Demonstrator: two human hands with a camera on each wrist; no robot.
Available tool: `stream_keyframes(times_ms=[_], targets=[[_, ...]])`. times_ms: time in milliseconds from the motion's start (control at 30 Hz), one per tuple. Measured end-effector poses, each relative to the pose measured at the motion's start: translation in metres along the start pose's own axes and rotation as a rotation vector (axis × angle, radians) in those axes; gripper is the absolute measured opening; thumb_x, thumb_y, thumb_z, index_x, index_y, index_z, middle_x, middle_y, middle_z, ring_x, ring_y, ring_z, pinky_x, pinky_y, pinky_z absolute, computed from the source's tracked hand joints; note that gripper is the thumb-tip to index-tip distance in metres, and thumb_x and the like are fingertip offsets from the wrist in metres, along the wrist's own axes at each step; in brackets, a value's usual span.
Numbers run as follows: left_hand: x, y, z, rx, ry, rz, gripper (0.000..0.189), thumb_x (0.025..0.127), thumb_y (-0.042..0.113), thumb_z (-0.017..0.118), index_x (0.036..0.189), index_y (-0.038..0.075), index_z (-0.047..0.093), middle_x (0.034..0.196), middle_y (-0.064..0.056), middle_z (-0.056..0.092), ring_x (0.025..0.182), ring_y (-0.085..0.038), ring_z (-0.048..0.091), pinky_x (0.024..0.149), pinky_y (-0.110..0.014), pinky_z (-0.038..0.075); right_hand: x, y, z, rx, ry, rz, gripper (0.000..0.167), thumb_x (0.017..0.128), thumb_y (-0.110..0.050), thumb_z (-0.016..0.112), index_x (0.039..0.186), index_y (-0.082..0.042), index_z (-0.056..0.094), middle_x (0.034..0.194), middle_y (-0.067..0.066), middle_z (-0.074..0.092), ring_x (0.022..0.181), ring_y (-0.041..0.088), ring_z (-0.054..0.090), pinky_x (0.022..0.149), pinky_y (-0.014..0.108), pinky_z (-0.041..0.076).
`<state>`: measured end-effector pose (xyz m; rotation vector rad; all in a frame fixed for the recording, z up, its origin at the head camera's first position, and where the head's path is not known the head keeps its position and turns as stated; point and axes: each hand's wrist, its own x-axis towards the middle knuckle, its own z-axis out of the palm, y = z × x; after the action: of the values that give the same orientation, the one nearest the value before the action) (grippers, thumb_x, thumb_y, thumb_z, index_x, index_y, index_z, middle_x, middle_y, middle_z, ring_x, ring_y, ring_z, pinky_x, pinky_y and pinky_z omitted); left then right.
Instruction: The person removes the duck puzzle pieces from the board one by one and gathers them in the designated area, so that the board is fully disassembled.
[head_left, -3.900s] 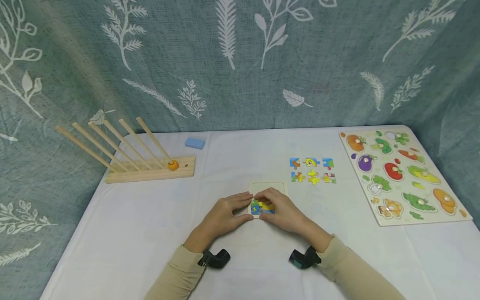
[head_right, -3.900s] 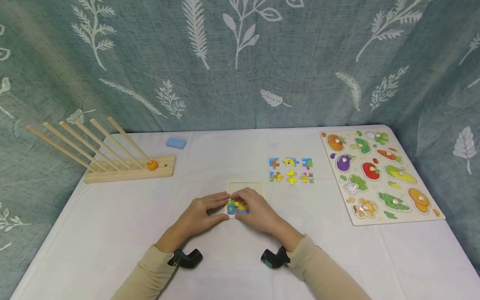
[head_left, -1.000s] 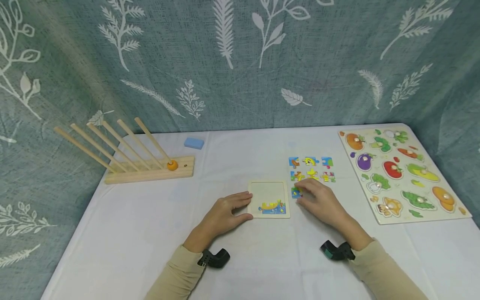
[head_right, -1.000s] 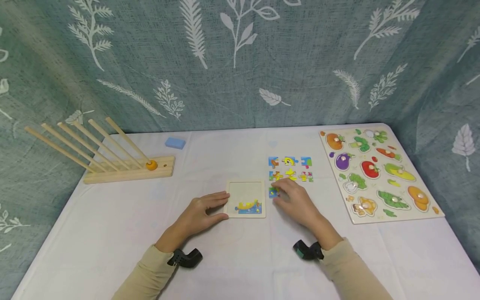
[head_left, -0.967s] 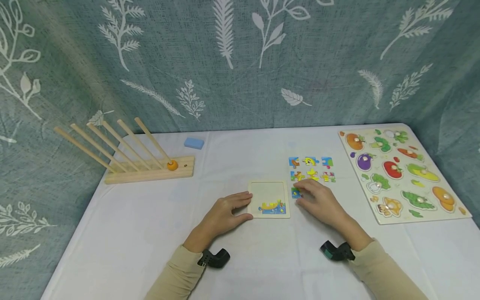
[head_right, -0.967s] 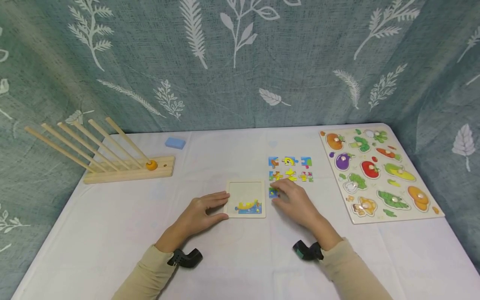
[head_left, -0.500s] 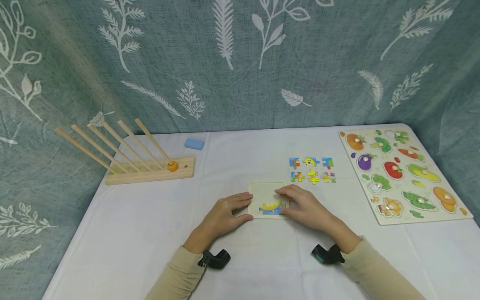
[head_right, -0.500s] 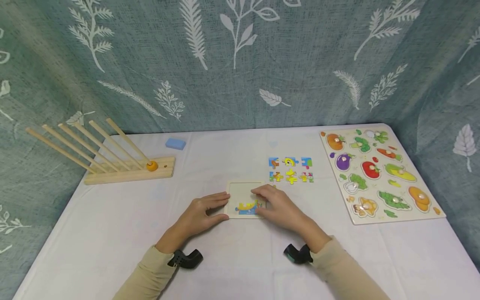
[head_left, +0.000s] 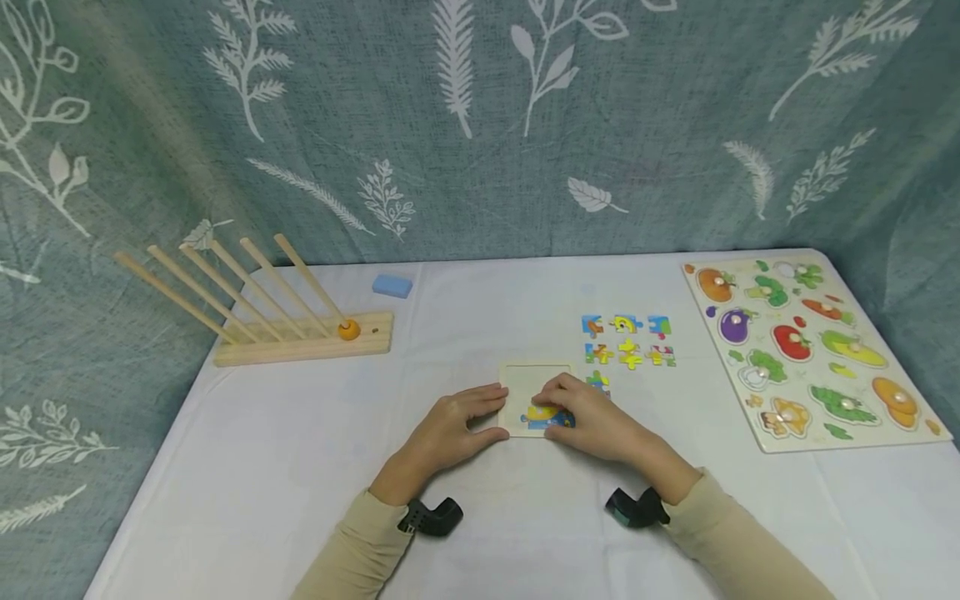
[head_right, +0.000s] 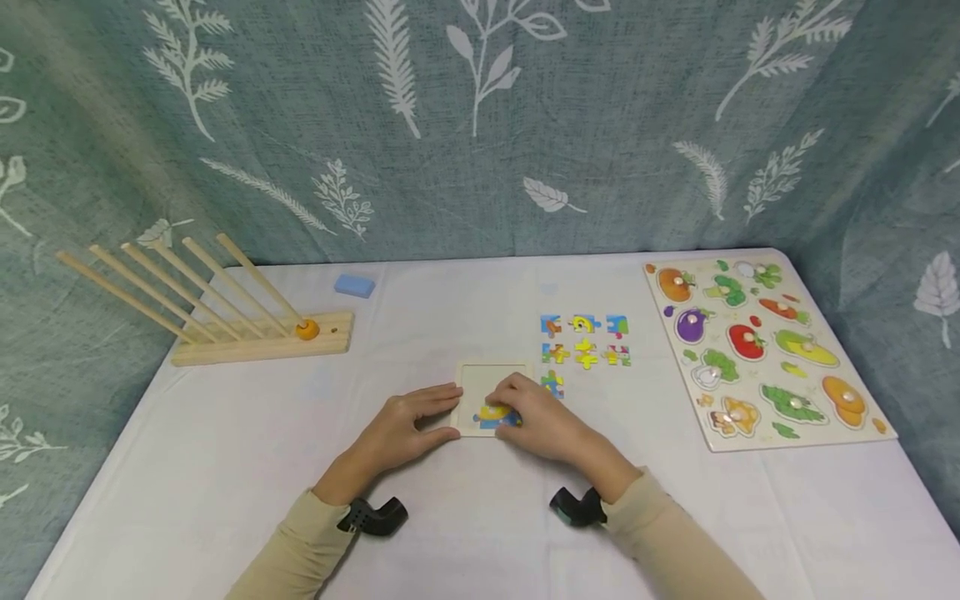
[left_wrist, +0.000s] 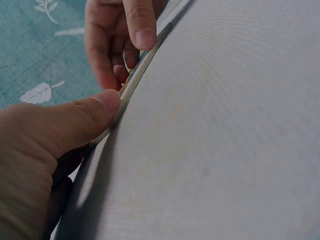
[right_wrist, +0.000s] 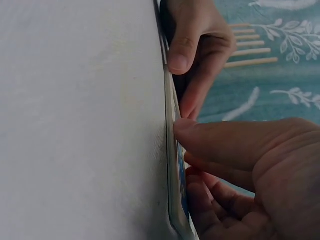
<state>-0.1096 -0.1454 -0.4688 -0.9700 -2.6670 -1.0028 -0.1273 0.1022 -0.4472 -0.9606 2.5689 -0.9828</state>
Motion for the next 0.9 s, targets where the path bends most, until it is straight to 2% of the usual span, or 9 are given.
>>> stream_keyframes(times_ms=[267,567,900], targets=[[0.0006,0.0001,0.0007,-0.001,0.000,-0.004,0.049,0.077,0.024,0.079,0.117,-0.001,0.066,0.123,-0.009,0.065,0.118,-0.022,0.059,0.098,-0.035,0.050,-0.0015,0.0022,0.0028,0.028,-0.007,-0.003,0.031,0.086,-0.016,0.070,0.117,-0.011,0.065,0.112,0.000,0.054,0.103,0.015,0.055,0.091,0.037,0.049],[0.0008,0.0005,0.0005,-0.010,0.000,0.001,0.048,0.078,0.022,0.078,0.117,-0.002,0.066,0.123,-0.010,0.065,0.118,-0.024,0.059,0.097,-0.037,0.051,-0.0022,0.0051,0.0045,0.090,0.007,-0.002,0.034,0.085,-0.015,0.071,0.118,-0.014,0.062,0.115,-0.002,0.057,0.106,0.012,0.055,0.094,0.037,0.048],[0.0009,0.0013,-0.0002,0.001,-0.002,-0.007,0.049,0.077,0.024,0.079,0.117,-0.001,0.066,0.123,-0.010,0.064,0.119,-0.024,0.059,0.098,-0.037,0.050,-0.0026,0.0095,0.0073,0.142,0.036,0.009,0.033,0.087,-0.009,0.067,0.120,-0.014,0.065,0.114,0.000,0.058,0.105,0.016,0.056,0.090,0.035,0.048]])
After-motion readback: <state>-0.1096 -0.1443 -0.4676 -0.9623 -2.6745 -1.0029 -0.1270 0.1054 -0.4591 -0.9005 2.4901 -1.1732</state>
